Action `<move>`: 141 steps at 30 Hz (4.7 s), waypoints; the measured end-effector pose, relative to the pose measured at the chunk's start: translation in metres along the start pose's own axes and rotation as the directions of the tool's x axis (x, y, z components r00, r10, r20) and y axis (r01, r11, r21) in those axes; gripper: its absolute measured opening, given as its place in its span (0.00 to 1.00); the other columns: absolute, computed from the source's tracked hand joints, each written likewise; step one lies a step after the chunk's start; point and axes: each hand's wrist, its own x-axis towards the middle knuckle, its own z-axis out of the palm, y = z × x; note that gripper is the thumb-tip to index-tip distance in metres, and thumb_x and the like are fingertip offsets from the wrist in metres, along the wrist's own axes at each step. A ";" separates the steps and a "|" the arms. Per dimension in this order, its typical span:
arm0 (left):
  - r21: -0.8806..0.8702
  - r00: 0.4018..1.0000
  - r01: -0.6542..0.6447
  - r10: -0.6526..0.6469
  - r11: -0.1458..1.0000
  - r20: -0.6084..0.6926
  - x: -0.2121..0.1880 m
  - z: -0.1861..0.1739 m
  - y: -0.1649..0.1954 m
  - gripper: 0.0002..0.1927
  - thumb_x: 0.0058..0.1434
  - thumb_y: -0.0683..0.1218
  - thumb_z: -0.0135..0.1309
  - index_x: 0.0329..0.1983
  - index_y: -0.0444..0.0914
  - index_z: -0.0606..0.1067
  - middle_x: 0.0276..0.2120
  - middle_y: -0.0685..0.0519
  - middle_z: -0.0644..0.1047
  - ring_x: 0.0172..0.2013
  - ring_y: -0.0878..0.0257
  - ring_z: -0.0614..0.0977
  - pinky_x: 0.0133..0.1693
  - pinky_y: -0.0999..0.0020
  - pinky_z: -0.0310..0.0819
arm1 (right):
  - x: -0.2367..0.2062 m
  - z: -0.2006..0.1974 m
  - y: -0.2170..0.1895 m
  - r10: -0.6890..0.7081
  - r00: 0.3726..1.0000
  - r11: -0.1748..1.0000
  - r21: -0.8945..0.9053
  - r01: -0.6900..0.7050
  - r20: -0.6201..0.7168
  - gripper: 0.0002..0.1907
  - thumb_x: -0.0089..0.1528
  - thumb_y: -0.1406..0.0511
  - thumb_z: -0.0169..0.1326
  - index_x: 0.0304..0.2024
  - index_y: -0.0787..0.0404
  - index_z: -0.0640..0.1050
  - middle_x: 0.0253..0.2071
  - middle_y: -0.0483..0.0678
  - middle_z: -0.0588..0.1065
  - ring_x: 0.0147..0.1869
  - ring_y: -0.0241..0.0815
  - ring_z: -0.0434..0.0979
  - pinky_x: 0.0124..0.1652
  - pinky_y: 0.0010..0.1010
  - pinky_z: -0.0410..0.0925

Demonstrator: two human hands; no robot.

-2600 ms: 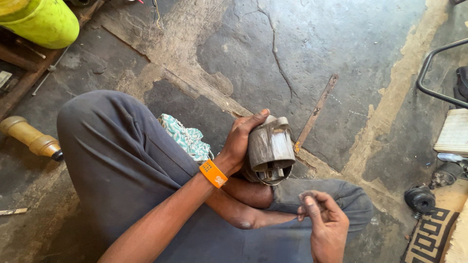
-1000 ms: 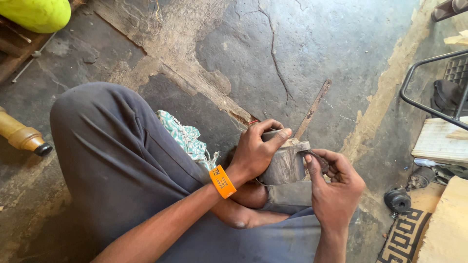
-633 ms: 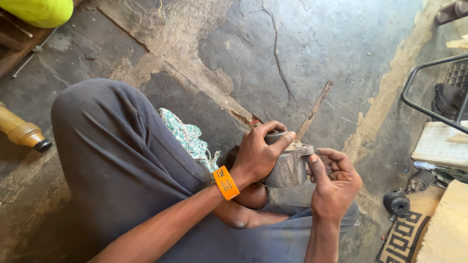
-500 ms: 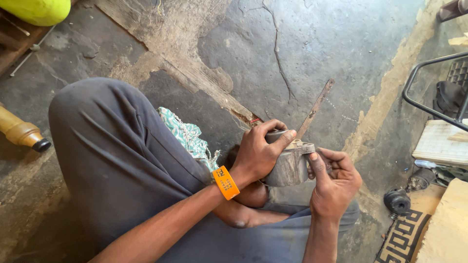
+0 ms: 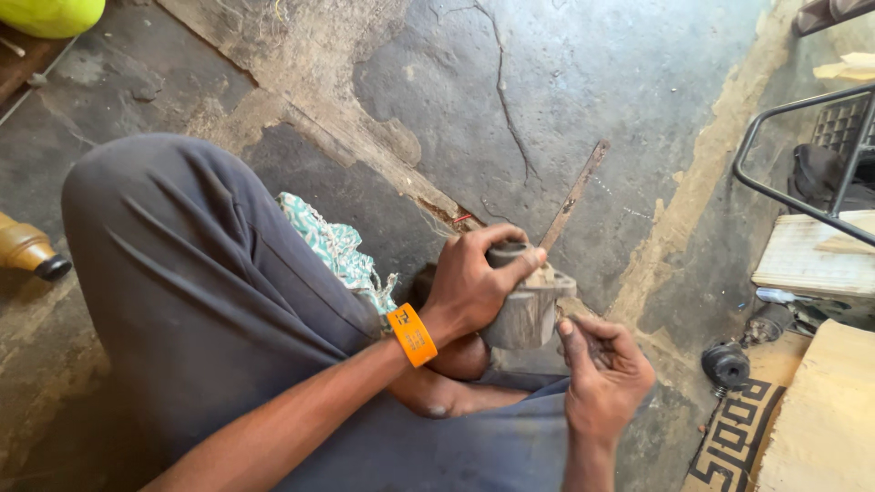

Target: The person sits on the floor and uses a metal file to smooth the edges of a cylindrical metal part. They rotate the part to work on different sides and occasionally inspect the surface while filing.

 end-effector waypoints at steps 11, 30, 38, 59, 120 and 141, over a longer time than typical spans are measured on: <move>-0.113 0.999 0.011 -0.007 0.994 0.039 0.004 -0.008 0.003 0.21 0.59 0.57 0.56 0.36 0.33 0.81 0.28 0.48 0.83 0.32 0.62 0.85 0.36 0.68 0.75 | 0.014 0.021 0.011 -0.156 0.986 0.967 0.197 0.163 -0.051 0.08 0.64 0.79 0.60 0.44 0.71 0.77 0.41 0.52 0.80 0.44 0.34 0.80 0.46 0.22 0.75; -0.214 0.994 0.075 -0.057 0.974 0.091 0.011 -0.010 -0.009 0.20 0.61 0.56 0.56 0.35 0.33 0.81 0.25 0.53 0.81 0.29 0.69 0.80 0.32 0.71 0.72 | 0.011 0.034 -0.045 -0.166 0.984 0.986 0.038 0.164 0.072 0.10 0.64 0.81 0.57 0.49 0.74 0.79 0.42 0.50 0.77 0.46 0.35 0.77 0.47 0.23 0.72; -0.279 0.993 0.096 -0.073 0.956 0.093 0.013 -0.012 -0.010 0.19 0.61 0.54 0.57 0.34 0.32 0.81 0.25 0.53 0.81 0.28 0.70 0.78 0.32 0.72 0.71 | -0.018 0.021 -0.068 0.055 0.998 0.998 -0.016 -0.055 0.023 0.09 0.63 0.77 0.59 0.47 0.72 0.81 0.34 0.47 0.78 0.32 0.30 0.73 0.32 0.19 0.66; -0.170 0.997 0.064 -0.056 0.983 0.048 0.002 -0.011 -0.002 0.20 0.58 0.55 0.58 0.34 0.33 0.82 0.26 0.49 0.83 0.29 0.67 0.82 0.33 0.70 0.74 | -0.005 0.034 -0.071 0.021 1.000 0.998 -0.062 -0.021 0.003 0.08 0.61 0.77 0.61 0.44 0.74 0.81 0.35 0.50 0.81 0.37 0.30 0.78 0.36 0.17 0.71; -0.532 0.963 0.095 0.057 0.842 0.263 0.019 -0.014 -0.038 0.14 0.67 0.48 0.53 0.40 0.30 0.80 0.35 0.52 0.82 0.38 0.69 0.82 0.44 0.74 0.77 | -0.024 0.003 -0.049 -0.152 0.972 0.986 -0.047 0.163 0.182 0.15 0.59 0.82 0.54 0.48 0.70 0.79 0.50 0.52 0.73 0.54 0.38 0.78 0.52 0.25 0.74; -0.393 0.991 0.075 -0.024 0.917 0.132 0.012 -0.008 -0.028 0.15 0.60 0.49 0.60 0.37 0.31 0.83 0.30 0.54 0.82 0.33 0.70 0.81 0.37 0.75 0.75 | -0.024 0.000 -0.035 0.131 0.989 0.971 -0.209 -0.113 0.073 0.07 0.62 0.75 0.61 0.42 0.70 0.82 0.29 0.43 0.74 0.25 0.25 0.63 0.25 0.16 0.55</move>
